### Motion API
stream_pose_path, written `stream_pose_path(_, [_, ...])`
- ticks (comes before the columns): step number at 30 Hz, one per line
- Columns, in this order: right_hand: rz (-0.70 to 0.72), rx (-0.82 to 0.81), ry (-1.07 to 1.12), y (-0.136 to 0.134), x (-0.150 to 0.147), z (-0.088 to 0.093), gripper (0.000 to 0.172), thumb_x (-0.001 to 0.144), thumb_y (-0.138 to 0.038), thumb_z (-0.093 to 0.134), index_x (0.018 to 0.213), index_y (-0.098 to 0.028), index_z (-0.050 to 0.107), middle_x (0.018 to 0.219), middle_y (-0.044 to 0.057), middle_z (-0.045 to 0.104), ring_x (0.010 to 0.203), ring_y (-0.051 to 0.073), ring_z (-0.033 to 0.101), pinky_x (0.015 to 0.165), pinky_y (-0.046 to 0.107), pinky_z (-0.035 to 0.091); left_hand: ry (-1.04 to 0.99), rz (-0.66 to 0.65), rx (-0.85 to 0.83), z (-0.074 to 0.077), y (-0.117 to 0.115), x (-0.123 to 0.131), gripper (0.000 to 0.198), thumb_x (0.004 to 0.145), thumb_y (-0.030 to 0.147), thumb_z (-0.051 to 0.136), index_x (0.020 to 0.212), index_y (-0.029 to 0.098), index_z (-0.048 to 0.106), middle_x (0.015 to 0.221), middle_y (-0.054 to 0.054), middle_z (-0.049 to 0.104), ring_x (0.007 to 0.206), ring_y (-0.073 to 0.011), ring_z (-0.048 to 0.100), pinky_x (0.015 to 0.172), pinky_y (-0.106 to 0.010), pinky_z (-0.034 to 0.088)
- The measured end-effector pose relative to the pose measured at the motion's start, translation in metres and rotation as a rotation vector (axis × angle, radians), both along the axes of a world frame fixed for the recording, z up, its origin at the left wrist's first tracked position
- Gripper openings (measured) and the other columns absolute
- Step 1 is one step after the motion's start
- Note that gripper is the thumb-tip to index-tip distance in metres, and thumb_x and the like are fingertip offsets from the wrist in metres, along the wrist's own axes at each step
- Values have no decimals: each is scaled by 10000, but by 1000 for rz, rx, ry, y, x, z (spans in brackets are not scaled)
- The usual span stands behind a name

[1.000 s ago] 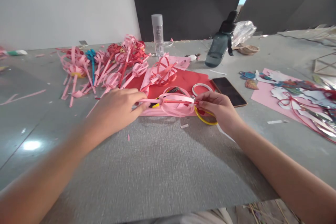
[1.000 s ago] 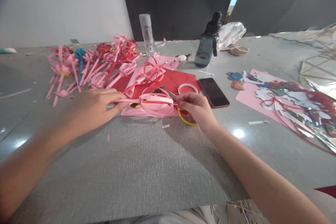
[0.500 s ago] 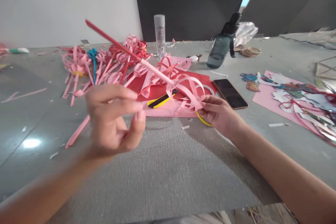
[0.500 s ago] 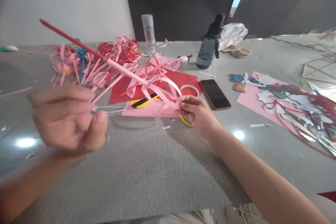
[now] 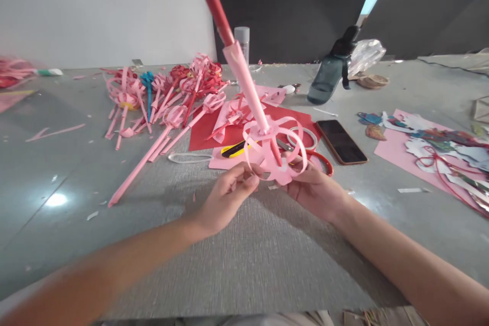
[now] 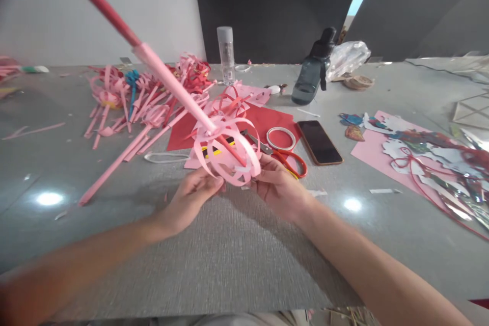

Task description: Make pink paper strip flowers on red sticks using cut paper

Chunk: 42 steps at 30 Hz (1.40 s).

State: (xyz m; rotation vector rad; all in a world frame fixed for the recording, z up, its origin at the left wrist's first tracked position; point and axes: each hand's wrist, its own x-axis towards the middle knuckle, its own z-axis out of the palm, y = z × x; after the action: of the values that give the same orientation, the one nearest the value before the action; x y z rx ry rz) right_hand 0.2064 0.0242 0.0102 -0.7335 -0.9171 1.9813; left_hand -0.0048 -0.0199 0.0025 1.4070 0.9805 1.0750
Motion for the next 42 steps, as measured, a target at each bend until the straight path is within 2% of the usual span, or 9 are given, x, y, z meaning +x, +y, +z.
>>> stream_pose_path(5, [57,-8,-10,-6,-6,-2,231,711,-189,857,888,-264,729,896,-18,726,777,128,651,756,251,554,-115,-41,-19,-2,-1,3,256,956,449,662,938,198,711,852,-32,627,788,-157,545,733,-286,469])
stream_pose_path(10, [85,42,-37,-7,-9,-6,241,733,-209,841,940,-269,733,903,-13,726,801,141,650,757,267,525,-166,-72,-50,0,3,5,332,925,527,686,964,206,760,847,-53,680,812,-188,597,742,-323,494])
stream_pose_path(14, [101,56,-23,-8,-11,-8,191,747,-215,837,847,-267,683,820,-38,676,742,123,611,718,247,500,-139,-102,-69,4,6,3,397,897,583,697,1033,217,769,850,-70,711,863,-225,646,709,-339,506])
stream_pose_path(18, [105,78,-50,-9,-12,-9,252,724,-236,851,909,-284,687,892,-22,703,768,150,622,747,290,525,-138,-112,-32,7,8,4,429,890,606,692,1029,209,774,824,-78,718,857,-231,656,685,-337,501])
stream_pose_path(22, [102,79,-59,-10,-12,-8,215,753,-269,838,892,-285,674,871,-28,695,767,145,629,752,289,526,-152,-111,-48,6,8,5,410,880,588,711,1010,205,781,818,-78,722,860,-234,662,716,-355,529])
stream_pose_path(30, [128,94,-24,-10,-13,-12,181,801,-243,810,893,-272,657,989,-18,721,834,132,650,767,265,522,-130,-75,-103,4,5,4,370,864,546,732,1054,231,767,866,-74,735,907,-241,675,750,-374,556])
stream_pose_path(35, [138,78,-24,-10,-13,-13,205,818,-260,808,984,-269,688,1025,9,731,874,149,675,790,278,543,-164,-57,-70,5,5,6,308,869,486,747,1030,224,754,878,-62,721,913,-223,654,757,-344,544])
stream_pose_path(42, [109,32,51,-7,-12,-19,177,842,-231,808,861,-246,633,849,-23,662,774,120,629,761,266,535,-62,-36,-106,0,3,-1,261,886,440,739,845,183,722,778,-29,638,736,-150,543,673,-285,451])
